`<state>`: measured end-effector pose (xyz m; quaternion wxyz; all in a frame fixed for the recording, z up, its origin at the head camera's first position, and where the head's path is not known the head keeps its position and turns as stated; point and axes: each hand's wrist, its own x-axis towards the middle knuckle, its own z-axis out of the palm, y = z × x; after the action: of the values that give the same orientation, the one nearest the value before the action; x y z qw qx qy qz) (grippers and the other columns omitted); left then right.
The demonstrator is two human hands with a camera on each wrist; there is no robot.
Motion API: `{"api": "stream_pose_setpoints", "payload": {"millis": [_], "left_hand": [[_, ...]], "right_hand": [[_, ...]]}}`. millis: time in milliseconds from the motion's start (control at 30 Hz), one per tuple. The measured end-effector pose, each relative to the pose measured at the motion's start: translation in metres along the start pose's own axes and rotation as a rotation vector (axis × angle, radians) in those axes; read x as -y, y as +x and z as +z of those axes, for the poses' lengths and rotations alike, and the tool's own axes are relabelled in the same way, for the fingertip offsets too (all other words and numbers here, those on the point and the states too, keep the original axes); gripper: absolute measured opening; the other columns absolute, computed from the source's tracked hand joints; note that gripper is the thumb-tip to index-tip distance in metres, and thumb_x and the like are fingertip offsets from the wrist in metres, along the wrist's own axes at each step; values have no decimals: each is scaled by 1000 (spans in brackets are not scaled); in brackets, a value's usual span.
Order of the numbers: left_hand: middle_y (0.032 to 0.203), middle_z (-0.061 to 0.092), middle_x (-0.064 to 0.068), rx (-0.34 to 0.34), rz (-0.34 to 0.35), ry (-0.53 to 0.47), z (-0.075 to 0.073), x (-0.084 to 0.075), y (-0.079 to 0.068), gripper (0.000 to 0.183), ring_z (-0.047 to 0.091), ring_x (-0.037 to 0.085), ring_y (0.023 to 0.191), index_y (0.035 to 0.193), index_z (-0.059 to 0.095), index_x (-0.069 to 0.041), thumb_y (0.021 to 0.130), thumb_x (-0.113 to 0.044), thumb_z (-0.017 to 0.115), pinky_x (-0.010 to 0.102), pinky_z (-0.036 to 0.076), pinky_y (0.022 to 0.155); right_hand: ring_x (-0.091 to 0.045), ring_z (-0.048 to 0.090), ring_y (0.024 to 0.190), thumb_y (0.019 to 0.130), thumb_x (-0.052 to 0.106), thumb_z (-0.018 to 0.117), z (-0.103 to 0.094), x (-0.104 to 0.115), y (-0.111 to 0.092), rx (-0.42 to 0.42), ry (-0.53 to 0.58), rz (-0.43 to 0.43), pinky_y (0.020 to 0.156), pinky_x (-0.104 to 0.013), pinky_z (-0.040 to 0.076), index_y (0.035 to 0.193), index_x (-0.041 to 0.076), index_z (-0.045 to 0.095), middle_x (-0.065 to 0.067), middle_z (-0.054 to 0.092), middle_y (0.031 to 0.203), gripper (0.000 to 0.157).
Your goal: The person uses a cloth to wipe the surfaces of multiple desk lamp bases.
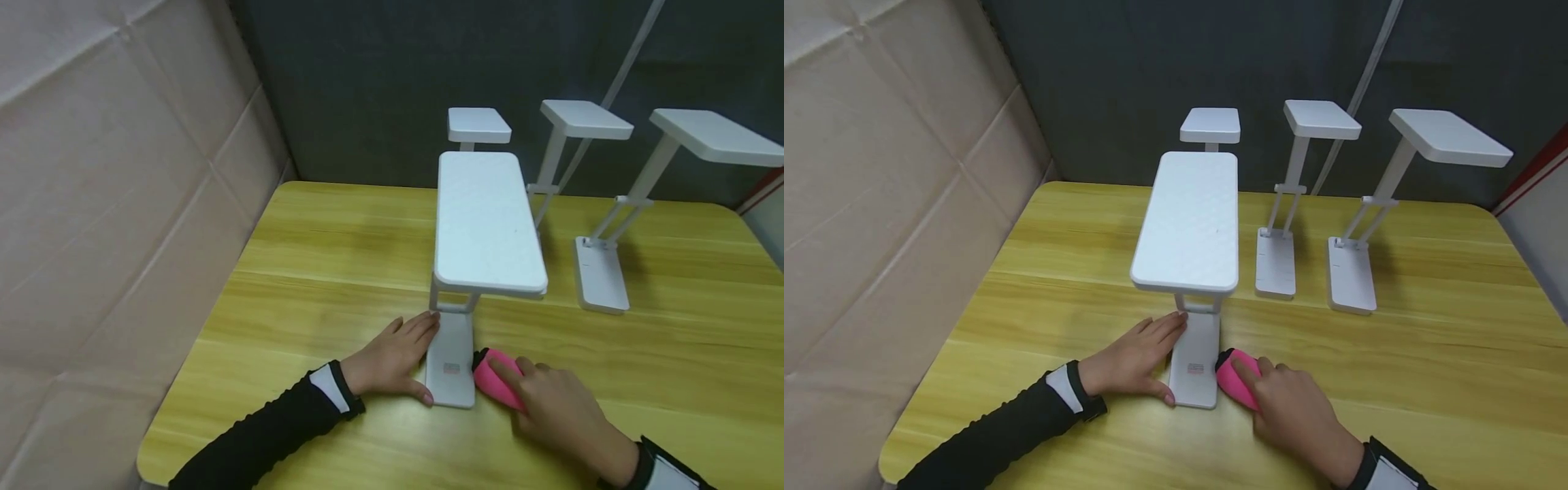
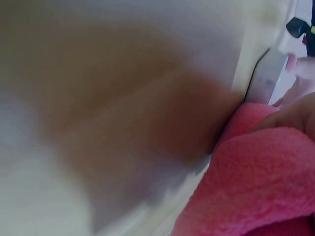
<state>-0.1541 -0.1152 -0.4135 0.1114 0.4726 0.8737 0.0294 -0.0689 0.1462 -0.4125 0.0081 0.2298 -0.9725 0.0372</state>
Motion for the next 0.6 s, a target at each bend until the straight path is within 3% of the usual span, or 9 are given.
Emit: {"api": "stream_pose_setpoints", "payload": {"millis": [167, 300, 367, 500, 600], "left_hand": [[150, 0, 12, -4, -2, 17, 1, 0, 0, 114, -2, 22, 136, 141, 5, -2, 68, -78, 48, 55, 24, 103], [150, 0, 12, 3, -4, 39, 1, 0, 0, 114, -1, 22, 136, 141, 6, -2, 67, -79, 48, 56, 23, 102], [150, 0, 12, 16, -5, 49, 1, 0, 1, 114, -1, 22, 136, 141, 6, -2, 68, -79, 47, 56, 23, 103], [150, 0, 10, 60, -14, 52, -5, 0, 2, 112, -2, 21, 136, 141, 5, -4, 69, -79, 45, 55, 22, 103], [150, 3, 9, 79, -24, 50, -10, 0, 3, 108, 0, 19, 136, 142, 7, -5, 72, -77, 46, 54, 23, 104]], "right_hand": [[-8, 43, 50, 62, 19, 66, 1, 7, -14, 31, 17, -24, 42, -24, 38, 121, 19, 54, -8, 59, 85, 61], [-6, 41, 51, 63, 15, 65, -1, 8, -21, 60, 90, -87, 42, -25, 39, 121, 21, 54, -2, 57, 82, 59], [-3, 38, 52, 63, 14, 65, -5, 7, -24, 80, 162, -151, 42, -24, 37, 120, 24, 54, 4, 54, 79, 60], [3, 39, 58, 64, 15, 67, -10, 17, -20, 78, 275, -364, 44, -19, 35, 123, 30, 50, 11, 53, 81, 64], [0, 44, 61, 67, 21, 68, -6, 40, -8, 35, 227, -496, 44, -16, 34, 127, 29, 45, 7, 56, 86, 65]]}}
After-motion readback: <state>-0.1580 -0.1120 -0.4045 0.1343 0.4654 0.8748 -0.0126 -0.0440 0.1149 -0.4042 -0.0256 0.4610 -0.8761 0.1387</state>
